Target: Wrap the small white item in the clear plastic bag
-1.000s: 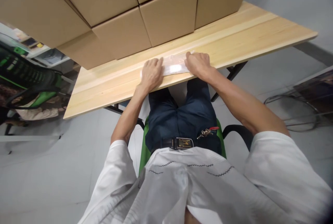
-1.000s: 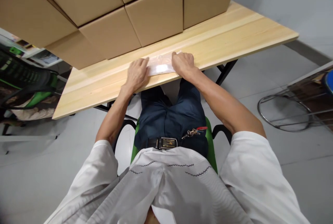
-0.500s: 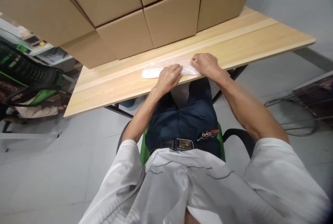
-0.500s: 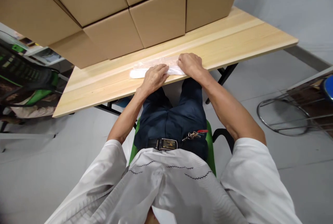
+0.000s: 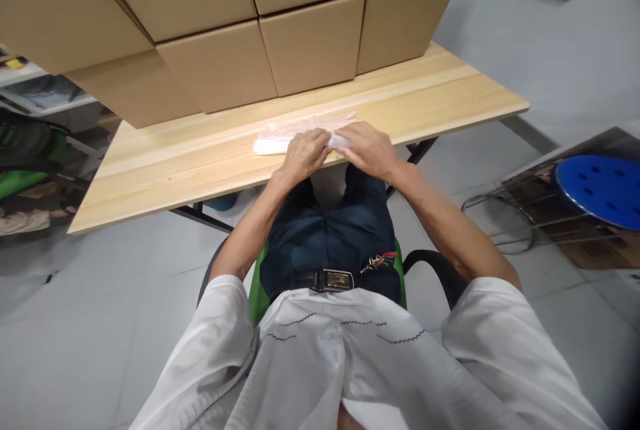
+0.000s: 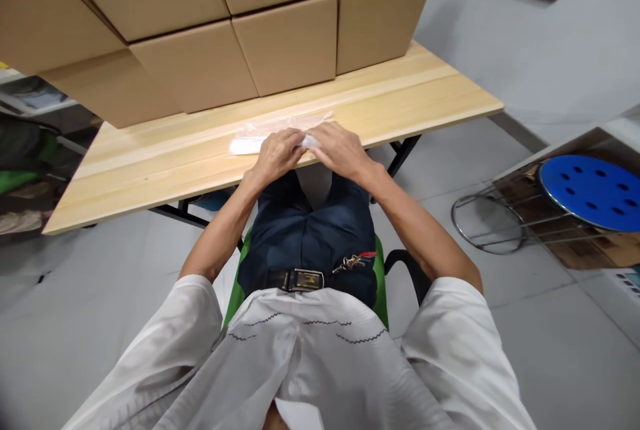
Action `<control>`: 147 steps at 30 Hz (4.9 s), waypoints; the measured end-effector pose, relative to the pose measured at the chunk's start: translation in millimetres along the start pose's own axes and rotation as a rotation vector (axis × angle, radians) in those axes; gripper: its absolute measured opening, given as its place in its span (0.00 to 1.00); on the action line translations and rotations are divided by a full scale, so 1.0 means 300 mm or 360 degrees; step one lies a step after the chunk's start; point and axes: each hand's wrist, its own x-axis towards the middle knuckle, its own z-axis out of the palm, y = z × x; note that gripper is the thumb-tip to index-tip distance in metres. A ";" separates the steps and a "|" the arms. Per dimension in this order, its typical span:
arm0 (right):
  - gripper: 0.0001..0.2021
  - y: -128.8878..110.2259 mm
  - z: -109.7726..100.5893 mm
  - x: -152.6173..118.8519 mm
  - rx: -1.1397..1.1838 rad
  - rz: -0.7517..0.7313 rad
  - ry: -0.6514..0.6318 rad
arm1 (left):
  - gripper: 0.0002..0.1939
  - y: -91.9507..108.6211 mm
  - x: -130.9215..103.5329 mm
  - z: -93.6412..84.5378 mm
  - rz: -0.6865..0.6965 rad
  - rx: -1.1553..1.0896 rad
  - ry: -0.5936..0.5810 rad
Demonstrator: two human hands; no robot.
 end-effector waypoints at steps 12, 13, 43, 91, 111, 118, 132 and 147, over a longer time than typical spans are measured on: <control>0.20 -0.038 0.055 0.044 -0.0230 0.0055 -0.0164 | 0.26 -0.033 -0.040 -0.017 -0.0002 -0.0047 -0.0056; 0.20 -0.048 0.049 0.049 -0.0255 0.0073 -0.0179 | 0.27 -0.036 -0.045 -0.023 0.0009 -0.0051 -0.0056; 0.23 -0.098 0.051 0.066 -0.0155 0.0047 -0.0195 | 0.27 -0.127 -0.085 -0.147 -0.0081 -0.0482 -0.0119; 0.36 -0.156 0.181 0.171 0.0174 0.0114 -0.0069 | 0.24 -0.369 0.018 -0.191 -0.0705 0.0217 -0.0194; 0.35 -0.127 0.223 0.164 0.0203 0.0091 0.0009 | 0.53 -0.322 -0.089 -0.199 -0.0325 -0.0043 0.0156; 0.35 -0.095 0.227 0.165 0.0277 -0.0049 -0.0045 | 0.56 -0.143 -0.022 -0.054 -0.0153 -0.0213 -0.0322; 0.40 -0.060 0.171 0.120 0.0152 0.0072 -0.0179 | 0.49 -0.180 -0.081 -0.108 -0.0518 -0.0005 -0.0524; 0.37 -0.038 0.159 0.098 0.0054 0.0144 -0.0222 | 0.49 -0.177 -0.093 -0.138 -0.0525 -0.0038 -0.0546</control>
